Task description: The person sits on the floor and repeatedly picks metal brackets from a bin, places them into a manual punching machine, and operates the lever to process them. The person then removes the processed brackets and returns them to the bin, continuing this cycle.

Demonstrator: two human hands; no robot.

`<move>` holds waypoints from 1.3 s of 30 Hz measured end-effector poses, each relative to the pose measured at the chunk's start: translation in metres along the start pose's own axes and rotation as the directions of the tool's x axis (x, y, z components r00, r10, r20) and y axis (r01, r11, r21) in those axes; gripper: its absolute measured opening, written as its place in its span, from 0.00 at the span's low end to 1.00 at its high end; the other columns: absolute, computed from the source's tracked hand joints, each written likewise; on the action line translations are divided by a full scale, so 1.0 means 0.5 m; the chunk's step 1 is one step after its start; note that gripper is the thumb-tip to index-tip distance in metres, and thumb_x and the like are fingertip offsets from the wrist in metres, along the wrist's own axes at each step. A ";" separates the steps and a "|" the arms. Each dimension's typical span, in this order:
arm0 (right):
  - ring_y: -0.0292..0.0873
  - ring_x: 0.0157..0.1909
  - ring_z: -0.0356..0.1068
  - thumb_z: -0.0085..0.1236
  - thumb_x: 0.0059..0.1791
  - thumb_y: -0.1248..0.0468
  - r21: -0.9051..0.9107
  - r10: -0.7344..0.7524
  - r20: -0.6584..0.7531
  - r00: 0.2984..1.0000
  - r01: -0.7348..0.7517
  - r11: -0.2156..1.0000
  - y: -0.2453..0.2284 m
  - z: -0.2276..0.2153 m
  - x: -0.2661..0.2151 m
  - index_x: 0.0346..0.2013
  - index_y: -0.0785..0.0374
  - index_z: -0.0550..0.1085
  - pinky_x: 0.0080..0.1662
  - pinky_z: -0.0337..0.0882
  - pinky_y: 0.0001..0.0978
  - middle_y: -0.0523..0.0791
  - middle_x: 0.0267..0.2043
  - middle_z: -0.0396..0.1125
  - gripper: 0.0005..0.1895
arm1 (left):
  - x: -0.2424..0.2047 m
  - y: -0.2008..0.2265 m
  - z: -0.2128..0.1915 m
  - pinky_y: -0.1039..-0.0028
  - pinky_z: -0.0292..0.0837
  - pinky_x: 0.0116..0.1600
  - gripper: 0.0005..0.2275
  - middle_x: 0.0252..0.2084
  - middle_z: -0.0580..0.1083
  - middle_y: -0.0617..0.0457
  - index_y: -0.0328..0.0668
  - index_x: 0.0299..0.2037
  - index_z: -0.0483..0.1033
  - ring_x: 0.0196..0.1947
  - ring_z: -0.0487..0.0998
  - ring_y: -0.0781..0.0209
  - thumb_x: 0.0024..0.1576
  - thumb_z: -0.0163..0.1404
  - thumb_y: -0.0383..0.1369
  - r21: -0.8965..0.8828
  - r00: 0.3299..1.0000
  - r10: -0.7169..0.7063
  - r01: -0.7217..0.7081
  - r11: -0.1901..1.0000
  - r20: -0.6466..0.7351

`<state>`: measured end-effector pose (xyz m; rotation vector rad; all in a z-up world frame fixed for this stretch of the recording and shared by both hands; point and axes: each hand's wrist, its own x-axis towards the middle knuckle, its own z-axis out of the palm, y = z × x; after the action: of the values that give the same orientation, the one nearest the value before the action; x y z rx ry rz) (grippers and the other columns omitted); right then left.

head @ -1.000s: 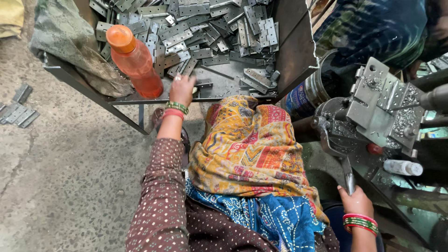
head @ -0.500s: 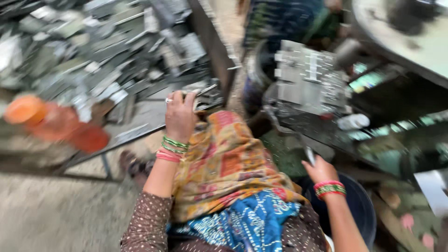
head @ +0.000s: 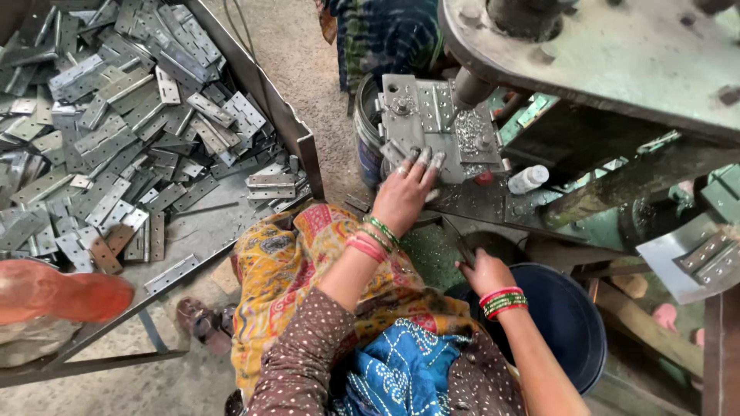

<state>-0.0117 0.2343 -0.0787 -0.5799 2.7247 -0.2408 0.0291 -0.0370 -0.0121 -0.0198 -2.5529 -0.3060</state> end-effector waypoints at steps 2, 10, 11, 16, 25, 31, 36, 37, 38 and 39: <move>0.66 0.43 0.73 0.60 0.47 0.45 0.015 -0.006 -0.002 1.000 0.006 1.000 -0.001 0.001 0.000 0.41 0.67 0.72 0.46 0.72 0.57 0.62 0.36 0.73 0.26 | 0.015 -0.018 -0.001 0.63 0.66 0.68 0.26 0.70 0.64 0.44 0.40 0.69 0.63 0.68 0.67 0.45 0.58 0.48 0.31 -0.034 0.998 0.067 -0.067 0.997 0.018; 0.65 0.44 0.74 0.58 0.48 0.44 0.028 0.059 0.098 0.993 -0.062 0.998 -0.008 -0.033 0.006 0.44 0.63 0.72 0.47 0.73 0.55 0.60 0.38 0.74 0.26 | 0.039 0.002 -0.009 0.51 0.38 0.77 0.27 0.75 0.55 0.40 0.34 0.66 0.62 0.75 0.52 0.45 0.63 0.43 0.46 0.215 0.941 -0.298 0.262 0.941 0.162; 0.64 0.44 0.75 0.57 0.48 0.43 0.001 0.058 0.114 0.992 -0.059 0.998 -0.010 -0.040 0.011 0.44 0.64 0.72 0.47 0.73 0.55 0.60 0.39 0.74 0.27 | 0.035 0.016 -0.008 0.52 0.35 0.77 0.27 0.75 0.55 0.40 0.34 0.68 0.62 0.75 0.52 0.46 0.62 0.43 0.43 0.293 0.926 -0.320 0.256 0.921 0.199; 0.64 0.45 0.75 0.57 0.47 0.38 -0.077 0.022 0.100 0.995 -0.015 0.997 -0.017 -0.067 0.021 0.44 0.65 0.72 0.47 0.73 0.54 0.59 0.39 0.75 0.31 | 0.059 0.079 0.014 0.48 0.32 0.77 0.28 0.74 0.56 0.42 0.33 0.64 0.67 0.76 0.53 0.47 0.59 0.44 0.47 0.171 0.947 -0.236 0.201 0.965 0.220; 0.64 0.43 0.74 0.58 0.47 0.39 -0.034 -0.014 0.053 0.999 0.016 0.999 -0.017 -0.063 0.016 0.40 0.65 0.73 0.47 0.72 0.55 0.59 0.37 0.74 0.30 | 0.106 0.059 0.007 0.47 0.30 0.76 0.35 0.70 0.65 0.43 0.34 0.64 0.68 0.70 0.63 0.49 0.51 0.53 0.52 0.160 0.935 -0.292 0.263 0.951 0.201; 0.65 0.42 0.74 0.58 0.46 0.40 -0.023 -0.023 0.047 0.999 0.024 0.999 -0.030 -0.074 0.013 0.40 0.64 0.72 0.46 0.72 0.55 0.59 0.36 0.74 0.29 | 0.088 0.069 -0.006 0.46 0.29 0.76 0.33 0.69 0.65 0.42 0.31 0.62 0.70 0.69 0.64 0.49 0.55 0.50 0.54 0.161 0.928 -0.301 0.269 0.950 0.222; 0.65 0.42 0.74 0.58 0.47 0.40 -0.025 -0.011 0.052 0.999 0.012 1.000 -0.022 -0.070 0.012 0.39 0.65 0.72 0.46 0.72 0.55 0.59 0.35 0.74 0.28 | 0.133 0.043 0.005 0.46 0.30 0.77 0.30 0.69 0.66 0.43 0.32 0.58 0.74 0.70 0.63 0.47 0.60 0.46 0.55 0.123 0.912 -0.325 0.303 0.945 0.252; 0.65 0.42 0.74 0.58 0.47 0.40 -0.022 -0.024 0.043 0.999 0.025 0.999 -0.015 -0.065 0.016 0.38 0.65 0.72 0.45 0.72 0.55 0.59 0.35 0.74 0.28 | 0.140 0.037 0.003 0.46 0.29 0.77 0.30 0.68 0.66 0.43 0.33 0.58 0.74 0.70 0.63 0.48 0.58 0.46 0.54 0.126 0.907 -0.321 0.297 0.946 0.271; 0.65 0.41 0.73 0.58 0.47 0.41 -0.022 -0.028 0.031 0.999 0.029 0.999 -0.006 -0.058 0.022 0.38 0.66 0.72 0.45 0.72 0.55 0.59 0.34 0.73 0.28 | 0.145 0.033 0.002 0.45 0.29 0.77 0.30 0.68 0.66 0.44 0.33 0.59 0.74 0.70 0.62 0.49 0.57 0.47 0.53 0.130 0.903 -0.318 0.292 0.948 0.289; 0.65 0.40 0.73 0.59 0.47 0.41 -0.021 -0.032 0.024 0.999 0.033 0.999 0.004 -0.043 0.024 0.37 0.66 0.72 0.44 0.71 0.56 0.60 0.33 0.73 0.28 | 0.146 0.029 0.001 0.45 0.29 0.77 0.30 0.67 0.66 0.44 0.33 0.59 0.73 0.70 0.62 0.49 0.56 0.47 0.53 0.134 0.897 -0.315 0.287 0.948 0.311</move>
<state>-0.0305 0.2331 -0.0628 -0.6295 2.7003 -0.2118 -0.0311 -0.0263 0.0299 0.3945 -2.9003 -0.3345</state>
